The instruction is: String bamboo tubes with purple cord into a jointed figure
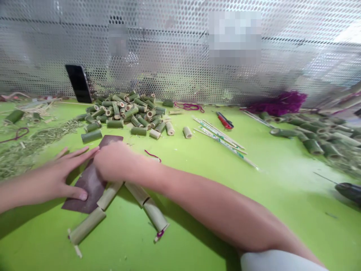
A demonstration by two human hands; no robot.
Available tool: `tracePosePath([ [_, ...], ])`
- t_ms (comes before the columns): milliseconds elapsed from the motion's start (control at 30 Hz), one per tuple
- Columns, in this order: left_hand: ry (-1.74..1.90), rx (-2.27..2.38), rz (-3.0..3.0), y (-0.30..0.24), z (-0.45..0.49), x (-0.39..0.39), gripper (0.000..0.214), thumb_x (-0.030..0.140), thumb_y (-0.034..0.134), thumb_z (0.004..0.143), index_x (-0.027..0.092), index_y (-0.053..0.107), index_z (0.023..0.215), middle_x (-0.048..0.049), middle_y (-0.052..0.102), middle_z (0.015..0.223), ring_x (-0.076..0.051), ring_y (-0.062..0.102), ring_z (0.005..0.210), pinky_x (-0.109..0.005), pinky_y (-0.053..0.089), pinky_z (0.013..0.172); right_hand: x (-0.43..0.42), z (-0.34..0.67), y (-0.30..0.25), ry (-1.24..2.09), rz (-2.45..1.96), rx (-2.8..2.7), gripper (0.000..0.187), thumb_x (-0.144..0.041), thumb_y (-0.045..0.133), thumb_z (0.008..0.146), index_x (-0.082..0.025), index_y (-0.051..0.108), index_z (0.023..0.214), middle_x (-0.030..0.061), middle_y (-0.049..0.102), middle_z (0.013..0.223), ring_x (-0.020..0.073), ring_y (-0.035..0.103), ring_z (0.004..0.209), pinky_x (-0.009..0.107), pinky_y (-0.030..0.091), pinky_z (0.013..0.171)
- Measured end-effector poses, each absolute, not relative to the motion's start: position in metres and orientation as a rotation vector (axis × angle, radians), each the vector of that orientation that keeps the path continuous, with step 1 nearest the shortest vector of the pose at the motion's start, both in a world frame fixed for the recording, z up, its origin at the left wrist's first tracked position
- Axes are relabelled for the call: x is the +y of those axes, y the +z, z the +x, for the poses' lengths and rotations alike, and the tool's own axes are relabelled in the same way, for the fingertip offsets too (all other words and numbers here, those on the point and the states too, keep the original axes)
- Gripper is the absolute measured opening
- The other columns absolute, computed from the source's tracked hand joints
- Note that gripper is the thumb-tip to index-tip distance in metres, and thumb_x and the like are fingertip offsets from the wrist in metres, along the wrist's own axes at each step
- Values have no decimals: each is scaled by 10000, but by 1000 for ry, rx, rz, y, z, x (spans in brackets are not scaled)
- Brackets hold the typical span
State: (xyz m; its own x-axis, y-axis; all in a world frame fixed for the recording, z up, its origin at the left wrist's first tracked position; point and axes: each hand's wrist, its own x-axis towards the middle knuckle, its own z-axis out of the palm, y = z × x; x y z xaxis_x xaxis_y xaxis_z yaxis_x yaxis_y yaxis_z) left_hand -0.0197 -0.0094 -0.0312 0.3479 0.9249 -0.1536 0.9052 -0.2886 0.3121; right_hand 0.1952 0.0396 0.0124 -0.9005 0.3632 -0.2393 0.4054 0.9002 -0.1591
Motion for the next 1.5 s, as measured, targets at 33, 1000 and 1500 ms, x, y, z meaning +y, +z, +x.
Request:
tracePosePath([
  [33,48,1629,2250,-28,-17,-9,1179,745,779,667,435,181,1634,-3,189,1710,-459,143,1553,-665,189,1254,39,196,12,-373,539,2869,271,-157,532,948,-172,628,695,33,673,747,127,466,546,310,355,555],
  [1000,774,741,2634,52,76,-57,437,564,496,1020,204,731,942,-26,753,819,-168,676,702,-284,521,659,-33,305,42,-2595,799,2120,366,-339,547,916,-214,353,632,-99,231,579,64,184,491,272,131,484],
  [1500,1012,647,2777,50,108,-58,425,567,634,957,161,677,1071,-52,774,906,-181,730,769,-282,565,692,-44,314,33,-2540,905,2211,257,-323,707,765,-164,556,630,-112,356,497,48,274,456,258,178,473],
])
